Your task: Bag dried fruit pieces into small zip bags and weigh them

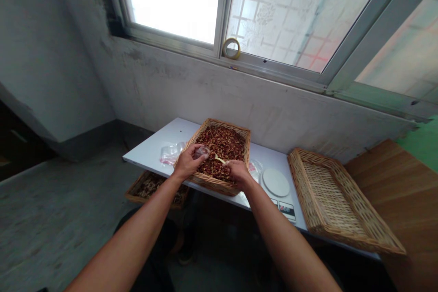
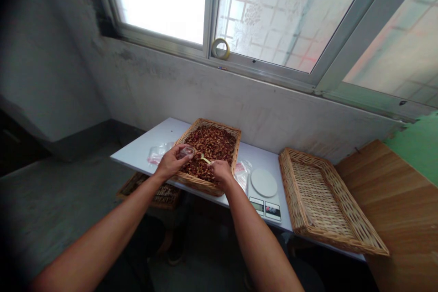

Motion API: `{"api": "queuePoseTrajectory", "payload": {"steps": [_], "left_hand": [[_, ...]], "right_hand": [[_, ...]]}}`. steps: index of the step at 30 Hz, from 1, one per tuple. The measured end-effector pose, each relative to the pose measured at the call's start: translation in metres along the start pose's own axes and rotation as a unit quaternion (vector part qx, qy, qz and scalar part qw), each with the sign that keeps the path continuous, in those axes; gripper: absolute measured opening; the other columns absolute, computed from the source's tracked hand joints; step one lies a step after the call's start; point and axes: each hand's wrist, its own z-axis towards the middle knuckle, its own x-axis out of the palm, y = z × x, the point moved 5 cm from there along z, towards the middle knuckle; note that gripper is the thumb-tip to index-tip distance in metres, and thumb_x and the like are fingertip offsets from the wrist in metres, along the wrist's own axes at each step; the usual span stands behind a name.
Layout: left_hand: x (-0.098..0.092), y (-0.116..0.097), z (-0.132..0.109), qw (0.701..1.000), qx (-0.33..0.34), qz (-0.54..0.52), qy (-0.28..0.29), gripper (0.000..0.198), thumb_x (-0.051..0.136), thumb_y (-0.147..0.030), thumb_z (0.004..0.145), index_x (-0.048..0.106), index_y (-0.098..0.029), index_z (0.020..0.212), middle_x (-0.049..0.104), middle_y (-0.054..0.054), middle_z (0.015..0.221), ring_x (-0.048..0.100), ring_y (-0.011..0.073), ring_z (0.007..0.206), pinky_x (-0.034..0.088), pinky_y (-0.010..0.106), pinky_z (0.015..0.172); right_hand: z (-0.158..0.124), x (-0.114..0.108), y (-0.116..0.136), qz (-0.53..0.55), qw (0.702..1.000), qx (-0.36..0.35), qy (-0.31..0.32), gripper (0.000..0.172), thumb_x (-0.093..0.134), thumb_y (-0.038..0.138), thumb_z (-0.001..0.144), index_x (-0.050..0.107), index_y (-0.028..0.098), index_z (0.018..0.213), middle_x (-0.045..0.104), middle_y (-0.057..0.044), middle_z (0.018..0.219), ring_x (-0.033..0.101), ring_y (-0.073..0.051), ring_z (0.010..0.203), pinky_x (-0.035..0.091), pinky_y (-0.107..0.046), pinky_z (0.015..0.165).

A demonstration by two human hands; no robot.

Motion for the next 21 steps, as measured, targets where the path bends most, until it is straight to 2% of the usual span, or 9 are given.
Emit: {"api": "queuePoseTrajectory", "payload": {"steps": [5, 10, 13, 15, 18, 21], "left_hand": [[0.001, -0.009, -0.003, 0.998, -0.007, 0.054, 0.016, 0.052, 0.08, -0.044, 0.073, 0.066, -0.02, 0.117, 0.074, 0.006, 0.102, 0.072, 0.0214, 0.087, 0.058, 0.035, 0.083], [0.004, -0.005, -0.002, 0.998, 0.008, 0.059, 0.023, 0.055, 0.08, -0.043, 0.072, 0.065, -0.021, 0.12, 0.074, 0.006, 0.106, 0.072, 0.023, 0.092, 0.057, 0.037, 0.086], [0.005, -0.001, -0.001, 0.997, 0.013, 0.068, 0.026, 0.056, 0.081, -0.045, 0.07, 0.066, -0.022, 0.119, 0.074, 0.006, 0.106, 0.071, 0.0233, 0.092, 0.056, 0.038, 0.085], [0.006, -0.001, -0.001, 0.997, 0.017, 0.069, 0.028, 0.056, 0.082, -0.046, 0.069, 0.067, -0.023, 0.117, 0.074, 0.006, 0.105, 0.071, 0.0236, 0.091, 0.056, 0.038, 0.085], [0.007, -0.003, -0.002, 0.998, 0.016, 0.051, 0.03, 0.056, 0.083, -0.046, 0.066, 0.069, -0.023, 0.115, 0.075, 0.006, 0.101, 0.071, 0.0241, 0.09, 0.056, 0.038, 0.084], [0.007, -0.003, -0.003, 0.999, 0.001, 0.041, 0.025, 0.059, 0.085, -0.045, 0.063, 0.07, -0.023, 0.115, 0.075, 0.005, 0.095, 0.07, 0.0238, 0.084, 0.057, 0.037, 0.08]], "right_hand": [[-0.005, -0.026, 0.017, 0.038, 0.999, 0.005, -0.024, 0.035, 0.055, 0.038, 0.082, 0.077, 0.011, 0.084, 0.053, 0.003, 0.054, 0.038, -0.01, 0.049, 0.03, -0.023, 0.05], [-0.012, -0.039, 0.048, 0.024, 1.0, -0.009, -0.014, 0.031, 0.059, 0.037, 0.078, 0.076, 0.012, 0.078, 0.05, 0.004, 0.053, 0.035, -0.009, 0.05, 0.026, -0.023, 0.051], [-0.012, -0.037, 0.065, -0.059, 0.998, -0.023, 0.002, 0.027, 0.056, 0.03, 0.081, 0.076, 0.012, 0.075, 0.047, 0.004, 0.051, 0.037, -0.01, 0.051, 0.025, -0.024, 0.051], [-0.012, -0.034, 0.076, -0.15, 0.987, -0.051, 0.007, 0.028, 0.055, 0.027, 0.084, 0.077, 0.013, 0.074, 0.051, 0.003, 0.053, 0.041, -0.011, 0.053, 0.027, -0.024, 0.053], [-0.012, -0.026, 0.095, -0.277, 0.956, -0.1, 0.009, 0.03, 0.055, 0.029, 0.089, 0.079, 0.016, 0.076, 0.064, -0.002, 0.063, 0.051, -0.013, 0.061, 0.03, -0.025, 0.057], [-0.018, -0.019, 0.114, -0.353, 0.924, -0.147, -0.001, 0.03, 0.054, 0.031, 0.093, 0.08, 0.02, 0.084, 0.073, -0.006, 0.08, 0.06, -0.017, 0.073, 0.035, -0.026, 0.065]]}}
